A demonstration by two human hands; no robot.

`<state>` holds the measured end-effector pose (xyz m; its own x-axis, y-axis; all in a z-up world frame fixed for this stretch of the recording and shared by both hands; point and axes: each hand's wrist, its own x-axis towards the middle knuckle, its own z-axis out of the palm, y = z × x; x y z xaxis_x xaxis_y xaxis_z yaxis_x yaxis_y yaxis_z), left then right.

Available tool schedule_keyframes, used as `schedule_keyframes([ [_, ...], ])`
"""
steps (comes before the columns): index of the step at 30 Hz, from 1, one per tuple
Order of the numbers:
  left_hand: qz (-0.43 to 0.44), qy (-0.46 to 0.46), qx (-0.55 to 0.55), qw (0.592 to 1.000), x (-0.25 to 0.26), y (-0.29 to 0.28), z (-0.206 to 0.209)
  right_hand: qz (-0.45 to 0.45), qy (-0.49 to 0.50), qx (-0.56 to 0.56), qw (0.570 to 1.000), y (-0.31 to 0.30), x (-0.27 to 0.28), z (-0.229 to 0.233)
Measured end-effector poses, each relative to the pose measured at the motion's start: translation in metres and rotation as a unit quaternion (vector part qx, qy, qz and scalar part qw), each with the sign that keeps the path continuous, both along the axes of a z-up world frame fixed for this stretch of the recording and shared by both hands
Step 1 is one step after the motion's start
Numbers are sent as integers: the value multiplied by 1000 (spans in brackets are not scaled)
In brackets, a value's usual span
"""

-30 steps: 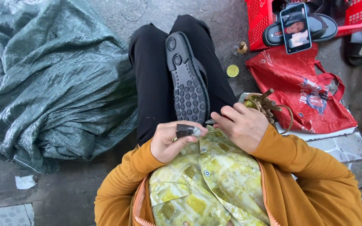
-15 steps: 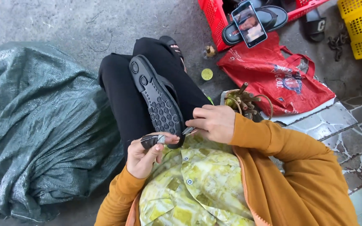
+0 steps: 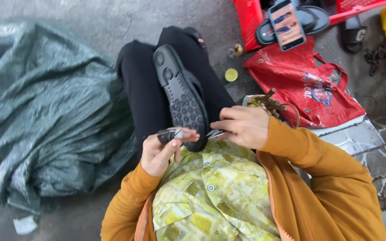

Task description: Hand-sewing a sandal strap and then sorting various sandals into a red plastic basket

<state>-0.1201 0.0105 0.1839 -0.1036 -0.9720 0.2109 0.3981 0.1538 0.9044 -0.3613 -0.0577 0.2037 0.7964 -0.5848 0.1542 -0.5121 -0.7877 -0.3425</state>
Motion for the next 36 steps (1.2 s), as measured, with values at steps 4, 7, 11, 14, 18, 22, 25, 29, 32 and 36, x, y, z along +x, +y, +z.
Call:
schedule_keyframes([
  [4,10,6,13,1000,0,3,4,4,-8,-3,1000,1,3,-4],
  [7,9,-7,16,1000,-2,3,8,-10,32,-40,999,7,11,2],
  [11,4,4,19,1000,-7,2,7,14,89,-118,989,21,23,15],
  [14,-2,11,18,1000,-9,1,4,26,83,-162,983,22,21,23],
  [18,-33,27,14,999,-4,-1,-5,42,103,-173,979,20,16,19],
  [22,-50,12,-8,999,-3,-2,-7,22,93,-171,981,19,14,6],
  [25,-26,16,10,999,-5,4,-11,22,79,-161,984,19,12,-1],
  [29,32,88,60,994,11,14,-6,13,54,-63,996,16,7,6],
  [32,87,-9,30,996,17,12,6,-9,-39,74,996,9,4,20],
  [36,61,-271,4,961,-14,7,-2,-109,-284,254,918,-9,-14,-1],
])
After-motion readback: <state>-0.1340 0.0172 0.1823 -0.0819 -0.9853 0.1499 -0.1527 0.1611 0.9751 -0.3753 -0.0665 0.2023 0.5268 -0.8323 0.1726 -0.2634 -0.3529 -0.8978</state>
